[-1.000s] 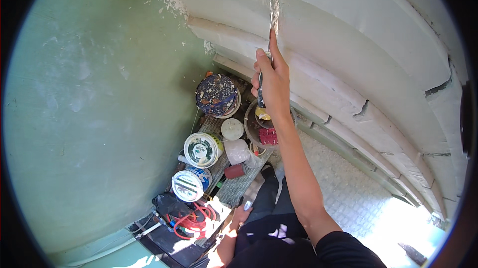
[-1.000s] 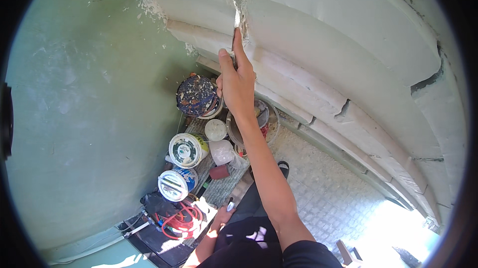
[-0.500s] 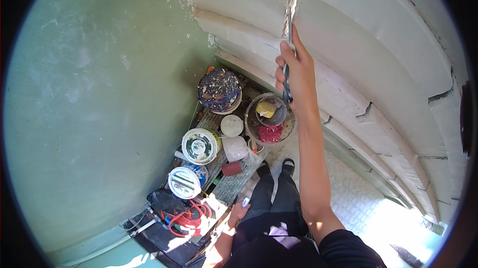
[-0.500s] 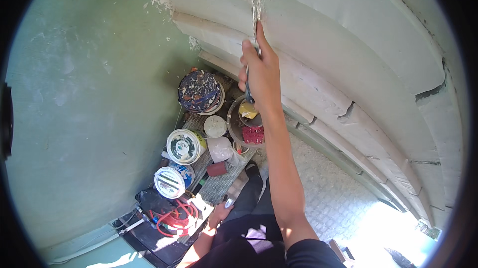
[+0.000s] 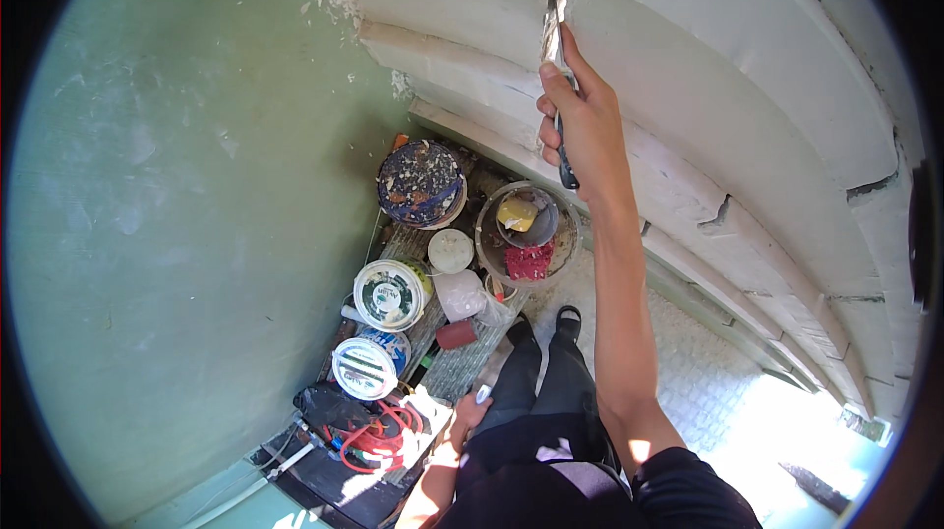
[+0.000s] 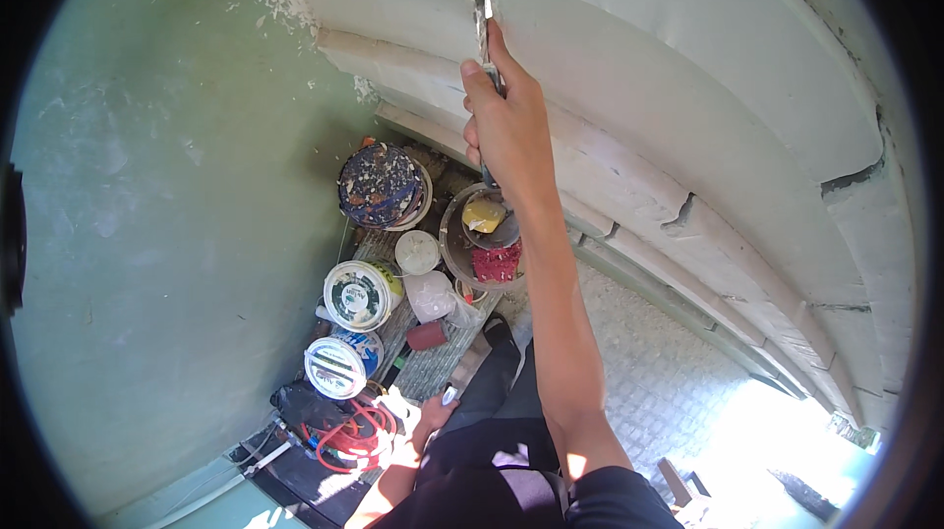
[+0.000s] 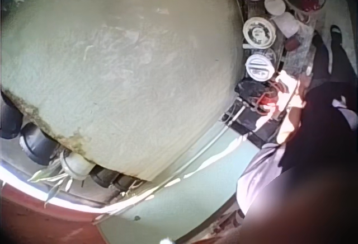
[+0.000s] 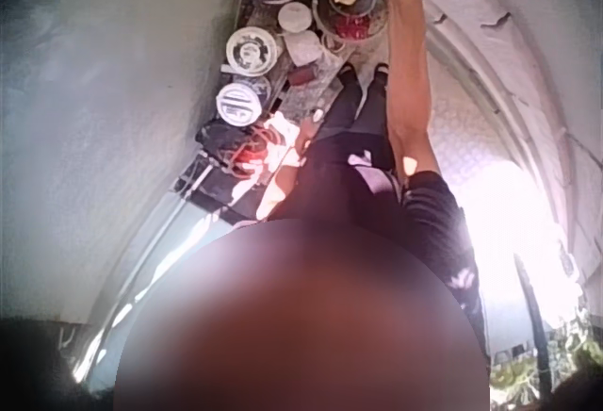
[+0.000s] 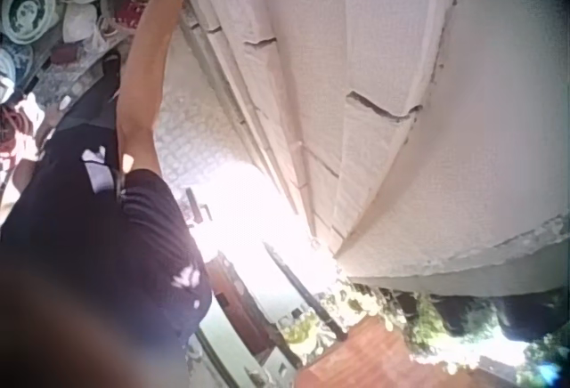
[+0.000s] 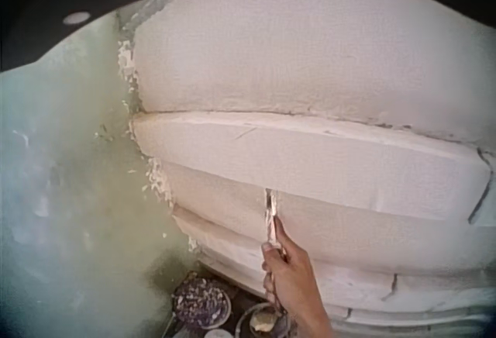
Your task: Scraping and patching a ceiling beam with a putty knife and compound.
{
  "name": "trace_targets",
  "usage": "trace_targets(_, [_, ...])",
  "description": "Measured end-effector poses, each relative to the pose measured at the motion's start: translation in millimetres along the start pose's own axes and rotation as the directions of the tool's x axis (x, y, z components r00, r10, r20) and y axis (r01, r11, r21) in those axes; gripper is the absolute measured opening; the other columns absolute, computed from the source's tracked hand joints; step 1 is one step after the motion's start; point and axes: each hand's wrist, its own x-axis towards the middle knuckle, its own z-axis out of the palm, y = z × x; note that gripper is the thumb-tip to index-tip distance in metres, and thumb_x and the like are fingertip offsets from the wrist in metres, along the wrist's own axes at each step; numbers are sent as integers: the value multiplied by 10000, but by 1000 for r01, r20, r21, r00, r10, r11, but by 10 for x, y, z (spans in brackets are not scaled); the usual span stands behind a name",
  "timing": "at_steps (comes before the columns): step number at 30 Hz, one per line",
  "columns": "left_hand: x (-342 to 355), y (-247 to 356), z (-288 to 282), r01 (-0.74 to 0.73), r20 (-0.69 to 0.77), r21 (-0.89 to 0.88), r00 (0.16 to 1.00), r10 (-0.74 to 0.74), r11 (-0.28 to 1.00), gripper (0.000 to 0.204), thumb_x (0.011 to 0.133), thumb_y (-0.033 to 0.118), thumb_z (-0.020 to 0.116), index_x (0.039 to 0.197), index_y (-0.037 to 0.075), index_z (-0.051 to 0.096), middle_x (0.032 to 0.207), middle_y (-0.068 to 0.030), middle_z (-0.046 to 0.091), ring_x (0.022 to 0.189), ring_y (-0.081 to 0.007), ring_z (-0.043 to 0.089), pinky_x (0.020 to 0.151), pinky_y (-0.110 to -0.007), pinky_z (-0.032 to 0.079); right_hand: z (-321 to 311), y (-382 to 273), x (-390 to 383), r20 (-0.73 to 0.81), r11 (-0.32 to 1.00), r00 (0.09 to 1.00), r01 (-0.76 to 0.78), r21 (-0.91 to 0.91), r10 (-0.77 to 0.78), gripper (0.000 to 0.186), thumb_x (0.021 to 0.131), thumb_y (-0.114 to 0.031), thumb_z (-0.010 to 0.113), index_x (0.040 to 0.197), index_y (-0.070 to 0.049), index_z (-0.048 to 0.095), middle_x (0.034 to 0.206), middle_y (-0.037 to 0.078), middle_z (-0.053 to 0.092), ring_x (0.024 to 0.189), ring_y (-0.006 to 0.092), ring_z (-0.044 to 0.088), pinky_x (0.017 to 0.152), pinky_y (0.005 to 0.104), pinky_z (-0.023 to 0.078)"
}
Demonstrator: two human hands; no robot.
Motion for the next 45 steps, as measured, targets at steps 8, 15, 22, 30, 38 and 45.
trace_targets(8, [-20,55,-41,32,19,-27,999,-32,999,514,821,462,626,1092,26,659,1039,-258,658,1027,-401,622,901,-457,479,-48,306,-25,-70,884,933,309,-352,-354,515,939,-177,536,1435,-98,420,1216,150,639,856,192,661,795,314,511])
trace_targets(15, [-1,-33,39,43,32,0,999,-43,999,536,819,470,624,1131,35,641,1074,-260,648,1050,-408,609,912,-462,473,44,374,15,-46,938,944,316,-142,-325,520,938,-183,539,1436,-99,412,1339,137,477,1250,254,433,1007,326,348])
trace_targets(22, [-30,83,-13,45,58,-2,997,-45,999,534,822,467,626,1119,23,637,1081,-267,643,1060,-417,601,919,-467,469,120,241,-11,-21,950,960,275,-148,-281,545,961,-198,521,1474,-123,352,834,20,402,678,126,378,575,280,338])
trace_targets(30, [-104,46,11,4,-14,3,1000,-4,1000,514,811,462,630,1092,33,659,996,-270,662,985,-422,629,884,-469,472,54,-227,30,-49,993,995,82,-80,-86,545,939,-237,508,1431,-35,388,806,135,605,647,228,543,723,367,475])
trace_targets(38, [-49,-132,64,36,-1,-80,999,-36,996,485,818,424,645,1085,19,654,1021,-259,662,1007,-430,621,879,-471,483,141,-18,-289,-84,992,989,122,-22,-124,564,959,-214,511,1481,-108,325,811,92,522,544,146,486,541,311,416])
trace_targets(45, [-29,-90,71,50,14,23,999,-50,998,506,816,453,631,1048,5,660,992,-266,664,974,-412,634,862,-459,478,186,22,-216,-54,980,980,189,-56,-192,561,983,-197,499,1504,-150,297,637,-22,332,464,87,375,403,273,350])
